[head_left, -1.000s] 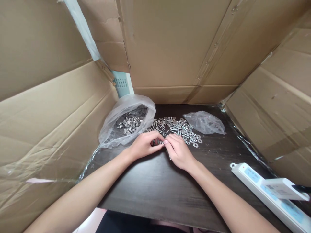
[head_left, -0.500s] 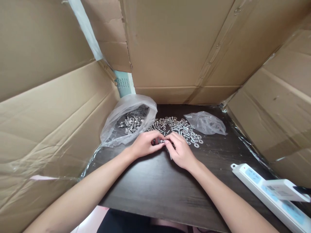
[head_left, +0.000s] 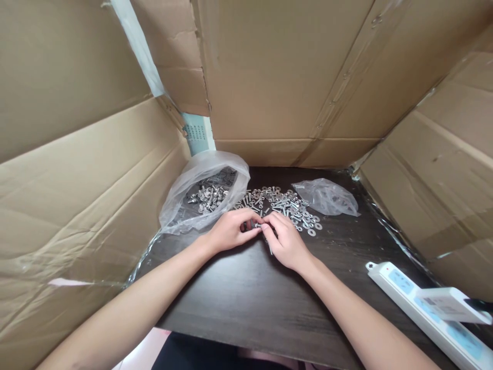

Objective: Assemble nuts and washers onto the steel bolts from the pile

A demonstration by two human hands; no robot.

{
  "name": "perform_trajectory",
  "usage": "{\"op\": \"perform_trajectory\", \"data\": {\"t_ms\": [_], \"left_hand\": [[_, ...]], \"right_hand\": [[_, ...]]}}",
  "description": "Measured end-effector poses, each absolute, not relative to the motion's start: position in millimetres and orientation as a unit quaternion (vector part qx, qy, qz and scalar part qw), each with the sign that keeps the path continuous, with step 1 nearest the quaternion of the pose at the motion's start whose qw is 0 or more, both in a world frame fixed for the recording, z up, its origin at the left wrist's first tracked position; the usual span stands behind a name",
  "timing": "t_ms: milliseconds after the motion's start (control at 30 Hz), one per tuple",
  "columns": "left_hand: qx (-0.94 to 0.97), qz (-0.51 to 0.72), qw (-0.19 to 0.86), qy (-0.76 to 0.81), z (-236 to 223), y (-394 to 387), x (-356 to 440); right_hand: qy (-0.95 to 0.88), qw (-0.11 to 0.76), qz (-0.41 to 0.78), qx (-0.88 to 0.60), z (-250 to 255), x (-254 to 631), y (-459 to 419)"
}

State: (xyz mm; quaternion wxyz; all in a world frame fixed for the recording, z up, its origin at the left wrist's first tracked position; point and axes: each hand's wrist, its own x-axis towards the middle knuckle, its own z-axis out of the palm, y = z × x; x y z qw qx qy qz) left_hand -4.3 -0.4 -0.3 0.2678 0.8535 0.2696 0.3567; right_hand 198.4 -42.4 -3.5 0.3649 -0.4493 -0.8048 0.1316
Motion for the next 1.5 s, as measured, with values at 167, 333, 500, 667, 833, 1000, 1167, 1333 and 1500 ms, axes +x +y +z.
{"op": "perform_trajectory", "data": {"t_ms": [167,333,500,667,833,1000,1167,1333,1500], "left_hand": [[0.854,0.351,0.273,0.271,0.1,-1.0,-4.4],[0.854,0.351,0.271,0.272,0.5,-0.6,-4.1],[0.852,0.356,0.271,0.274,0.5,-0.2,-4.1],[0.852,0.354,0.271,0.275,0.1,-0.6,-4.3],[0.856,0.348,0.266,0.273,-1.2,-0.2,-4.6],[0.855,0.349,0.27,0.273,-0.9,-0.6,-4.6],[0.856,0.35,0.269,0.27,0.4,-1.3,-3.9],[0.857,0.348,0.264,0.272,1.8,-1.5,-3.6],[0.858,0.349,0.263,0.27,2.2,-1.9,-4.0]], "right_hand": [[-0.805,0.363,0.133,-0.45,-4.1,198.7,-42.2],[-0.804,0.366,0.14,-0.448,-4.0,198.5,-42.4],[-0.803,0.363,0.138,-0.452,-3.7,199.2,-43.2],[-0.804,0.354,0.141,-0.457,-4.5,198.5,-43.4],[-0.809,0.351,0.124,-0.455,-4.8,198.2,-43.1],[-0.809,0.352,0.121,-0.454,-4.2,197.8,-42.9],[-0.811,0.351,0.122,-0.452,-3.7,197.6,-43.4],[-0.811,0.35,0.119,-0.453,-3.1,198.2,-43.9],[-0.813,0.353,0.119,-0.448,-3.1,197.4,-43.7]]}}
